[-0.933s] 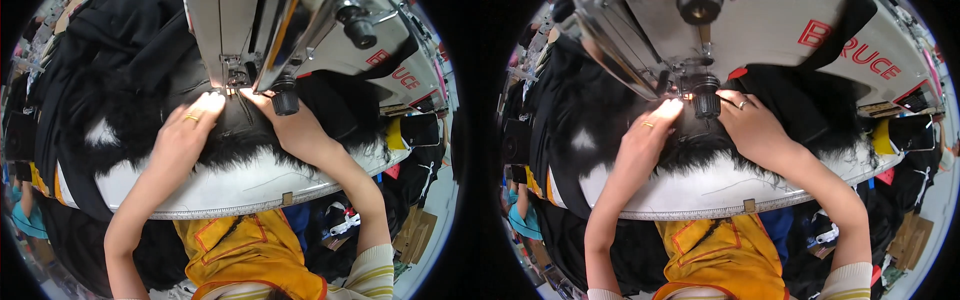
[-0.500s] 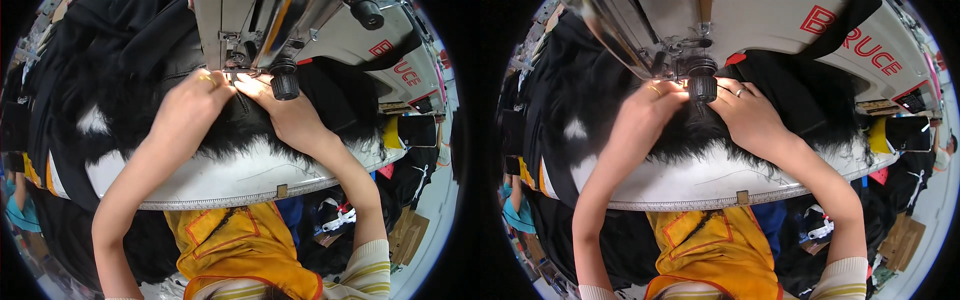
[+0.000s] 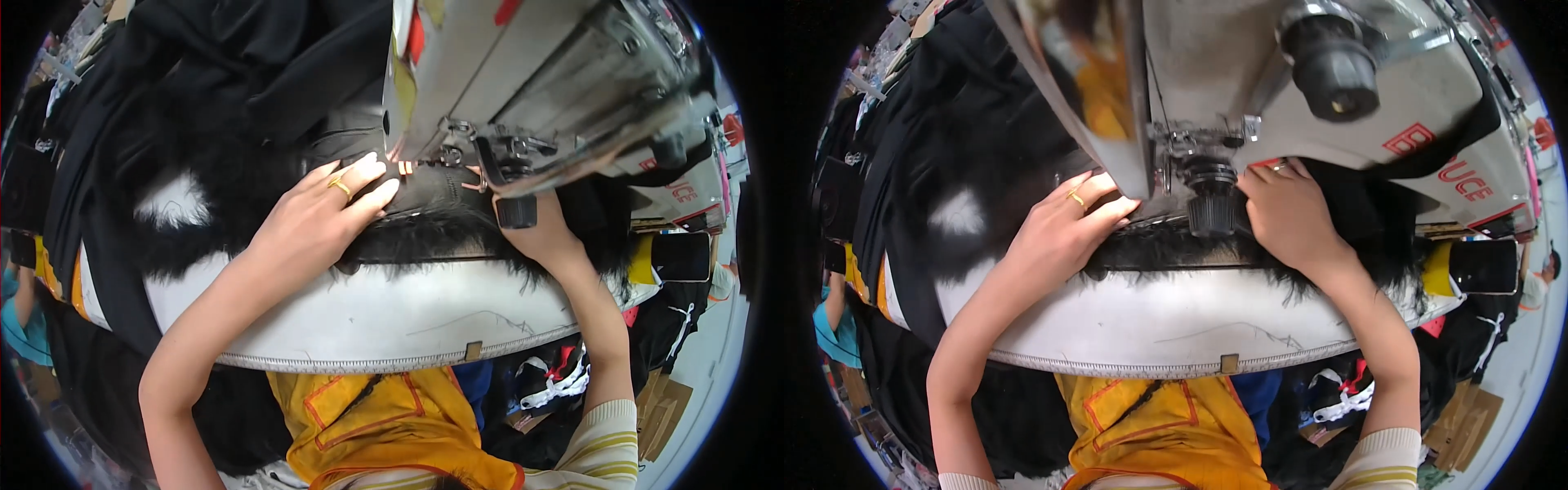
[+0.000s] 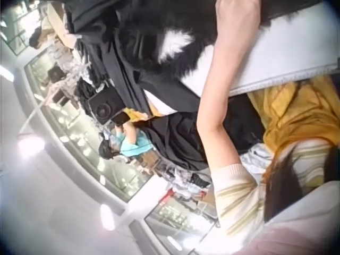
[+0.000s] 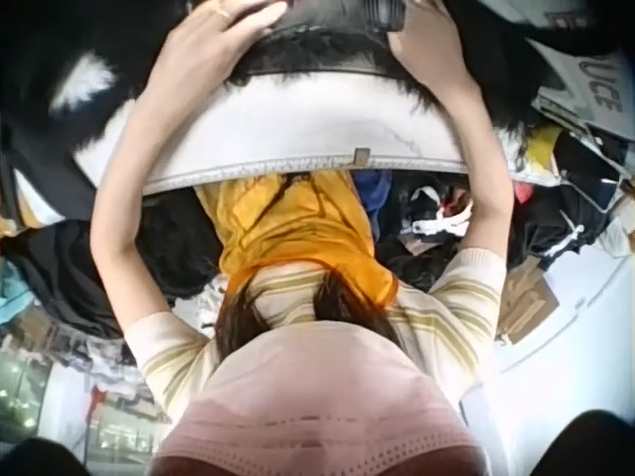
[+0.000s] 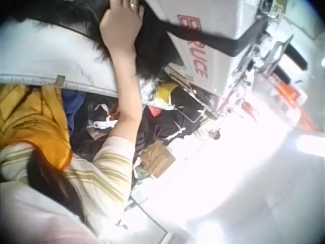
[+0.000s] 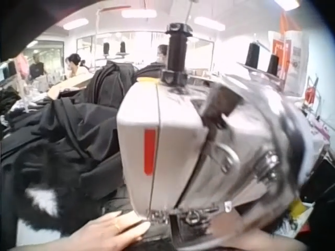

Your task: Sewing black faux fur trim onto black fabric garments using an industrial sewing machine.

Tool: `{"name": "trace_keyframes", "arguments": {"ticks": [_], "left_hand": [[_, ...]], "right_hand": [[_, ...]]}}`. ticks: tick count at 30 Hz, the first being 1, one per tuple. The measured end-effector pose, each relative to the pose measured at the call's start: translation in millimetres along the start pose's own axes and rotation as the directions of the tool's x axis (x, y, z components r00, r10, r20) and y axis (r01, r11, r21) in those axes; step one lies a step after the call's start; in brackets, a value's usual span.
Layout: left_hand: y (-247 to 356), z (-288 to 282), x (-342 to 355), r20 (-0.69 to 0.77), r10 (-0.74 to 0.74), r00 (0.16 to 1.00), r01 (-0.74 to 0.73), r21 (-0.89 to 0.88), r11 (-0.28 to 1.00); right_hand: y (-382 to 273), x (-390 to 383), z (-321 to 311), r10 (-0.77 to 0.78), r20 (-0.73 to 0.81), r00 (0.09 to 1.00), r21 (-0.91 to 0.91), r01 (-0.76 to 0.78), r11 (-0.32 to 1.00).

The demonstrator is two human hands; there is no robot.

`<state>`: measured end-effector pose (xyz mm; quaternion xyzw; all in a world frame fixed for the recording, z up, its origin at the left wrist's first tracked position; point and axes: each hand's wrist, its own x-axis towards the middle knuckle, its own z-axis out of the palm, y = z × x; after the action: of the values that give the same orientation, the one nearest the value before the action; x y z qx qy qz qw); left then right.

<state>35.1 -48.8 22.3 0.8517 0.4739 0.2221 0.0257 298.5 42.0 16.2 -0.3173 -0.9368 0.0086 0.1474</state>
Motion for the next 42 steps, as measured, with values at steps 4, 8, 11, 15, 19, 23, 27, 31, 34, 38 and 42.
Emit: {"name": "trace_keyframes", "arguments": {"ticks": [4,8,11,15,19,23,27,31,34,38,42], "left_hand": [[-10.3,8.1,7.0,0.056,-0.013,0.998,0.016,-0.055,0.998],[-9.7,9.3,7.9,-0.054,0.083,0.995,-0.084,-0.007,0.996],[-10.7,9.7,8.4,-0.016,0.084,0.996,-0.084,-0.012,0.996],[-12.4,10.5,8.7,-0.031,0.088,0.996,-0.087,0.019,0.996],[-11.1,9.1,13.6,-0.099,0.123,0.988,-0.121,0.018,0.992],[-10.7,12.6,14.4,-0.111,0.071,0.991,-0.076,-0.038,0.996],[-7.0,8.8,17.0,-0.117,0.084,0.99,-0.09,-0.042,0.995],[-8.1,1.7,16.6,-0.04,-0.108,0.993,0.098,-0.198,0.975],[-17.6,-2.0,17.3,-0.08,0.002,0.997,-0.006,-0.051,0.999],[-6.7,-9.8,0.7,0.09,0.015,0.996,-0.016,0.003,1.0],[1.9,-18.1,5.9,0.086,0.007,0.996,-0.009,0.032,0.999]], "right_hand": [[2.2,2.2,-12.4,-0.009,-0.051,0.999,0.003,0.009,1.0],[13.0,-0.9,-1.4,0.109,-0.071,0.991,0.173,-0.096,0.98],[10.8,-0.1,-4.4,0.14,-0.048,0.989,0.157,-0.131,0.979],[9.0,6.7,-9.7,0.052,0.028,0.998,-0.03,-0.051,0.998],[7.5,4.4,-10.8,-0.048,-0.102,0.994,-0.113,0.037,0.993],[18.2,-0.4,-6.5,-0.051,-0.028,0.998,-0.01,0.05,0.999],[15.4,3.7,-10.6,-0.225,-0.061,0.973,0.032,0.227,0.973],[-8.5,30.5,-21.2,-0.114,0.095,0.989,0.117,0.102,0.988],[-3.7,37.9,-26.0,-0.23,0.157,0.96,0.099,0.217,0.971],[-9.6,23.6,-33.9,-0.302,0.216,0.928,-0.184,0.343,0.921],[-20.1,24.0,-22.3,-0.27,0.149,0.951,-0.068,0.282,0.957]]}}
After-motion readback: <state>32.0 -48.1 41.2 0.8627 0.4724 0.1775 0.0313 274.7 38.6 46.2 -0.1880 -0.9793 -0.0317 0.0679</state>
